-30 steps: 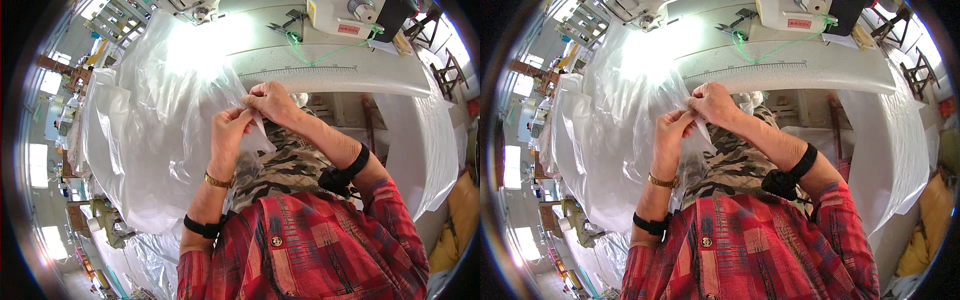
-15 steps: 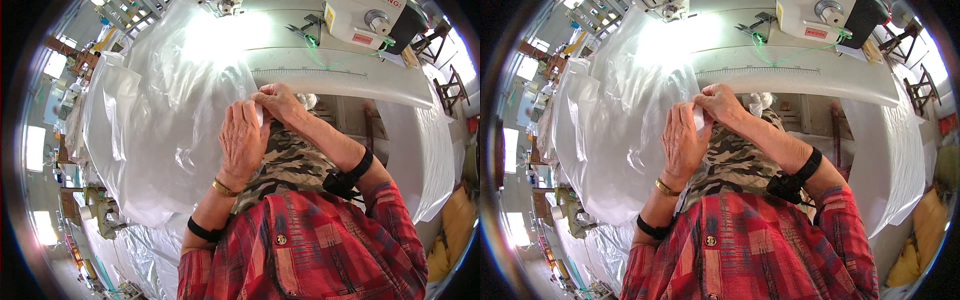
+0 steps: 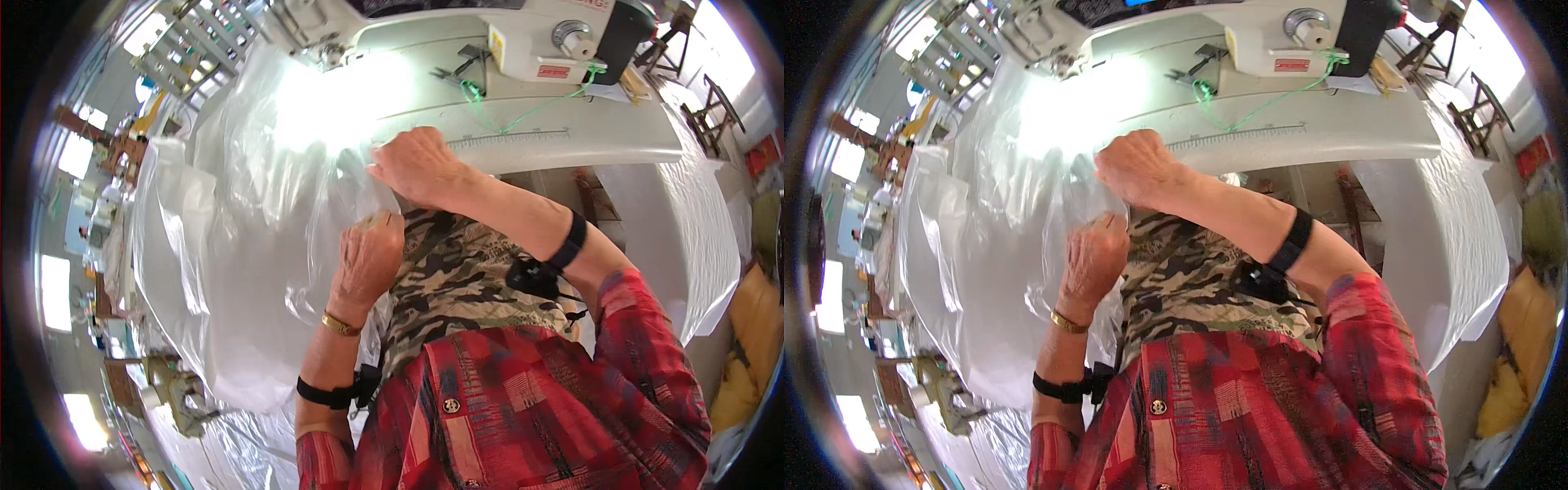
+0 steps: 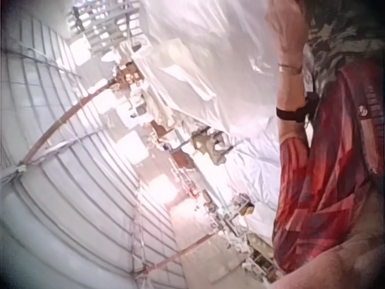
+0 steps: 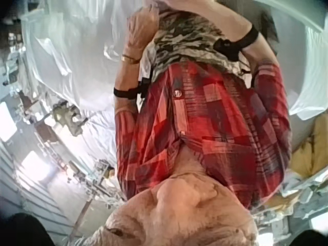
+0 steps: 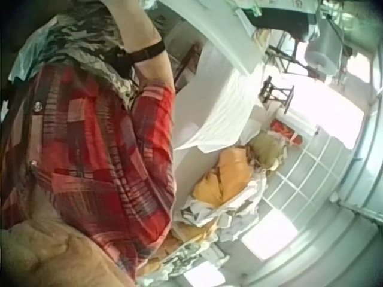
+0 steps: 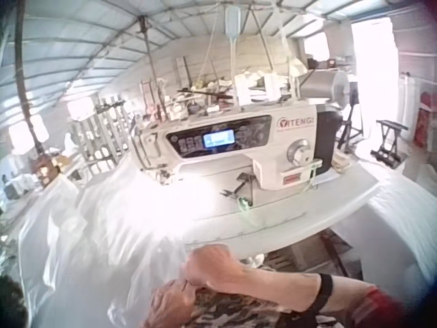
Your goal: Sewing two edges of large white plastic sheets together using an industrial sewing machine.
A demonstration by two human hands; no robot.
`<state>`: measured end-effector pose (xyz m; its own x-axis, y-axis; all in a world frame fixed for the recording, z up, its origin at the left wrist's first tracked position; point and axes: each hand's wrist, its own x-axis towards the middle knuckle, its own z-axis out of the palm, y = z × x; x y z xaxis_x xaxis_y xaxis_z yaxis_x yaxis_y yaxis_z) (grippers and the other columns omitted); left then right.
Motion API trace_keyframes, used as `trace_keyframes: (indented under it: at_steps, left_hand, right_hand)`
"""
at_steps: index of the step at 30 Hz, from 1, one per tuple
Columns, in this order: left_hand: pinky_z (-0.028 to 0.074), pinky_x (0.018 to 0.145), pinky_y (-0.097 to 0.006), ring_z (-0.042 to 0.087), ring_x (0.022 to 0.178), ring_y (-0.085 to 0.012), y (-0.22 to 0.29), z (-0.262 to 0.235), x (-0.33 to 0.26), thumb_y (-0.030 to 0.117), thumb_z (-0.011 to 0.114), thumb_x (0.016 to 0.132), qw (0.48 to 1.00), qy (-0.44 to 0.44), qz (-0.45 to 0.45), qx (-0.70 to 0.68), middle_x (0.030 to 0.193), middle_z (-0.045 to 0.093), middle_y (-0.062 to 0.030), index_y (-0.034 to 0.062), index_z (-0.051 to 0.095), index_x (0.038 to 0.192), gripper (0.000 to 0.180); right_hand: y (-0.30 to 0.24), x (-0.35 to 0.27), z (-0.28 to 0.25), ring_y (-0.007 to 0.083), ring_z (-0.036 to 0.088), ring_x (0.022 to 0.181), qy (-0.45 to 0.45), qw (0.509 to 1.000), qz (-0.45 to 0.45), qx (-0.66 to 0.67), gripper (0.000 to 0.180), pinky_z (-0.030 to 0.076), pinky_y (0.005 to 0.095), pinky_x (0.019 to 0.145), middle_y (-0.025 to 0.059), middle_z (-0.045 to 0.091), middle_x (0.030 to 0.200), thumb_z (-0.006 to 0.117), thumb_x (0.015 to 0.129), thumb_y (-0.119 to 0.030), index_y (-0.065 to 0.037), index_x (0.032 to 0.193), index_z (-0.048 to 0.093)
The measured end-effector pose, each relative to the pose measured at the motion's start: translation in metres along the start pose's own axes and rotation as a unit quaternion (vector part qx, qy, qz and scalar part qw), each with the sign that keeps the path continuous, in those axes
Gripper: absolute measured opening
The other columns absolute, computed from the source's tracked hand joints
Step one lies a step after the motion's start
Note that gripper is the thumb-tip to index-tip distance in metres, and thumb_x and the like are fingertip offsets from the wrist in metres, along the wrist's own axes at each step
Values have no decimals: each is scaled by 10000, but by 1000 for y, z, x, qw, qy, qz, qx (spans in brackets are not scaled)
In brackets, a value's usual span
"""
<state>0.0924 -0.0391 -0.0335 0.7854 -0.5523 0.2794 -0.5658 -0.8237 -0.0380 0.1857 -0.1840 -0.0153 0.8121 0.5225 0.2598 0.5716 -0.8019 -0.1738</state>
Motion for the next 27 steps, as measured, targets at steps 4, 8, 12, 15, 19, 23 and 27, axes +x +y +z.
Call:
trace_keyframes:
  at_steps: [4,8,12,15,19,23,27]
  left_hand:
    - [452,558,-470,581,629,-393,-6,-4,2,52,593,792,997,28,2,-76,716,563,-159,36,524,774,74]
    - [462,560,-461,606,647,-371,-17,-6,-6,55,596,804,995,2,-7,-104,719,582,-153,46,524,776,78]
    - [475,561,-444,621,657,-361,-31,-11,1,52,599,812,990,7,-18,-138,710,594,-155,51,527,784,77]
    - [474,563,-443,612,644,-377,-45,-13,5,50,603,817,988,20,-31,-147,701,599,-177,41,524,788,85]
    - [480,586,-456,611,638,-386,-63,-15,19,75,583,848,988,35,-55,-138,694,609,-190,16,591,863,61]
    - [478,597,-468,607,630,-391,-79,-12,39,114,561,876,990,18,-79,-112,706,617,-195,4,633,954,153]
    - [475,694,-484,616,693,-393,-88,-5,58,156,515,909,989,-47,-134,-41,740,635,-209,10,649,999,217]
  right_hand:
    - [26,26,22,249,620,1055,124,986,-106,-31,289,494,418,867,131,651,1112,624,892,-334,-75,1010,669]
    - [27,34,21,234,595,1110,58,993,-93,-38,344,468,391,917,89,650,1124,603,910,-398,-89,1045,667]
    - [33,43,22,240,593,1123,47,994,-82,-51,438,467,437,912,77,634,1147,575,912,-489,-100,1095,656]
    - [36,55,24,278,568,1156,32,995,-86,-33,510,439,530,936,105,613,1169,516,924,-544,-95,1128,642]
    - [38,63,15,353,528,1217,-22,997,-72,32,582,360,627,1026,188,589,1196,469,943,-556,-54,1188,633]
    - [43,71,30,337,491,1252,-2,997,-68,38,560,362,624,1020,197,547,1284,465,948,-535,-78,1237,609]
    - [43,75,32,393,398,1358,-29,996,-41,68,562,218,624,1132,245,491,1381,443,973,-488,-28,1251,607]
